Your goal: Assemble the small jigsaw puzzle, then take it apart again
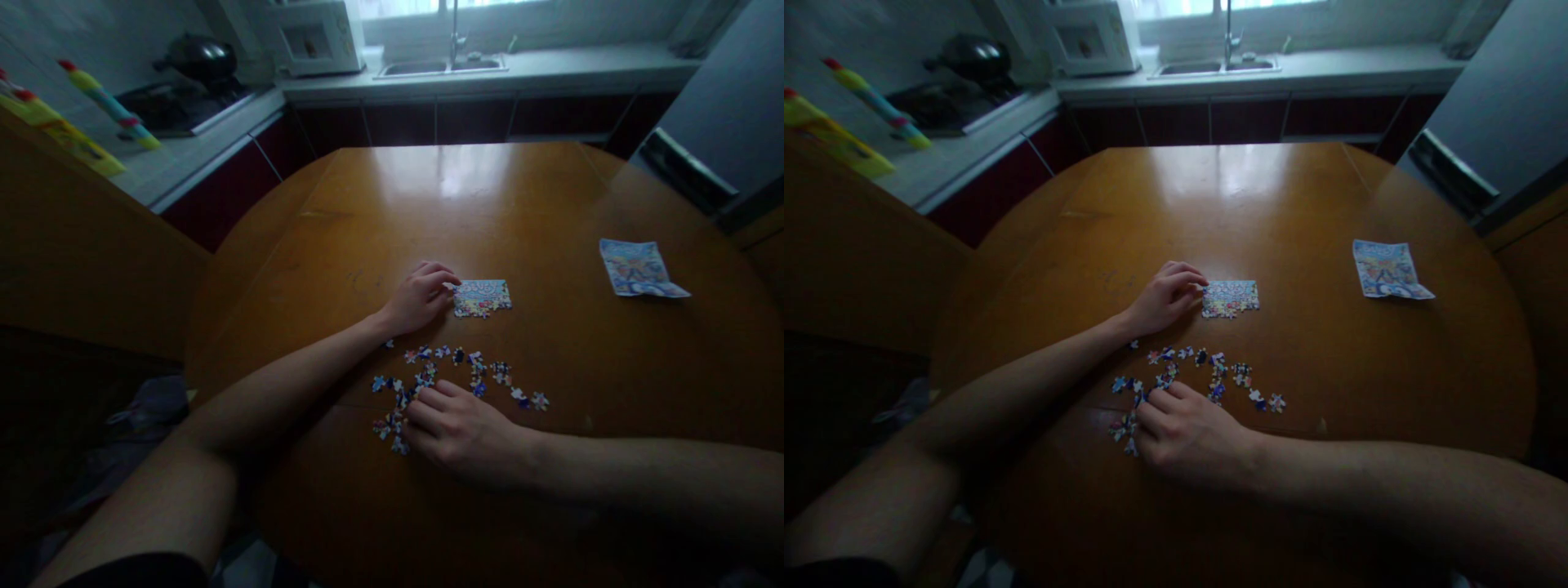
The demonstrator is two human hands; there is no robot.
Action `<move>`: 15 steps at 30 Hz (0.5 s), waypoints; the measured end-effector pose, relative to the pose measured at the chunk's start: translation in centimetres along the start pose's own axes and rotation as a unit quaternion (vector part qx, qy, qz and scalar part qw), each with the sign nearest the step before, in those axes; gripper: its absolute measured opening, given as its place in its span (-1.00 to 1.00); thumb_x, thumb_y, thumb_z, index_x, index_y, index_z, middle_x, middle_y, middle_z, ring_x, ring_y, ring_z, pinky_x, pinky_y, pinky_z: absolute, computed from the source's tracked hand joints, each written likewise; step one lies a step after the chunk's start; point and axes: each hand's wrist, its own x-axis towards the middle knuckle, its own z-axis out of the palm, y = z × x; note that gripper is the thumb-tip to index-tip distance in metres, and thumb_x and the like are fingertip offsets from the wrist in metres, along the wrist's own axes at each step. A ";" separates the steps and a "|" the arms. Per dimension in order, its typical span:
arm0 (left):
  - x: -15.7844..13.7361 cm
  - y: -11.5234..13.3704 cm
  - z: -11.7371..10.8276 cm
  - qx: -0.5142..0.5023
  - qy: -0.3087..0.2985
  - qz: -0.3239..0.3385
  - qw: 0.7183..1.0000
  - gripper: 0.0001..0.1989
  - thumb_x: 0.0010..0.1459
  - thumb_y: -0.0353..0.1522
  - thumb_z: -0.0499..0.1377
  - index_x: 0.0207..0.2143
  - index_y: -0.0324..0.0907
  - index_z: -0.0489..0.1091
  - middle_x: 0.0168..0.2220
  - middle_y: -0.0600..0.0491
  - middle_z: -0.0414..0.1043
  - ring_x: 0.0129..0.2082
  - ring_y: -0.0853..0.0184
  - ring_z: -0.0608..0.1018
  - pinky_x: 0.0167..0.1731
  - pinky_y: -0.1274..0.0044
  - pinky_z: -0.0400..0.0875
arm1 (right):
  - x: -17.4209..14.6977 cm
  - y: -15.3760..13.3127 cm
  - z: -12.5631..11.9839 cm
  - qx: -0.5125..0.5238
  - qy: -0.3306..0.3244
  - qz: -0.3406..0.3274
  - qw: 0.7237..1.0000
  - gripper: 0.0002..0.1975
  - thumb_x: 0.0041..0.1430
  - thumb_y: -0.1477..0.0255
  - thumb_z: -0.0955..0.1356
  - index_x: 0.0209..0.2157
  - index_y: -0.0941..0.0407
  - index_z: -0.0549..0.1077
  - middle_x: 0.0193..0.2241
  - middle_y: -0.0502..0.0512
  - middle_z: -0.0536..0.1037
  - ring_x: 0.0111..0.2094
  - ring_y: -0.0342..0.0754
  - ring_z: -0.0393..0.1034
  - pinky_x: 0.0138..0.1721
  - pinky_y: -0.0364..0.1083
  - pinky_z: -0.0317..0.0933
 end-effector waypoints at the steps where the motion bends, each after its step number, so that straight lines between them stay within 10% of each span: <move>1: 0.0 0.0 0.0 0.001 0.003 0.000 1.000 -0.85 0.26 -0.44 0.17 -0.15 -0.13 0.50 -0.12 -0.02 0.52 -0.07 0.23 0.47 0.00 0.30 0.40 | 0.1 0.1 0.1 0.002 -0.001 0.004 1.000 -0.86 0.40 0.49 0.28 -0.26 0.18 0.45 -0.31 0.09 0.47 -0.29 -0.02 0.27 -0.31 -0.02 0.12; 15: 0.0 -0.2 0.5 -0.005 0.015 -0.006 1.000 -0.84 0.23 -0.51 0.19 -0.19 -0.12 0.50 -0.11 0.02 0.50 -0.05 0.27 0.46 0.05 0.32 0.38 | -1.8 0.8 -0.9 0.097 0.025 0.096 0.990 -0.85 0.36 0.57 0.28 -0.24 0.14 0.49 -0.29 0.10 0.48 -0.29 -0.03 0.23 -0.28 -0.04 0.17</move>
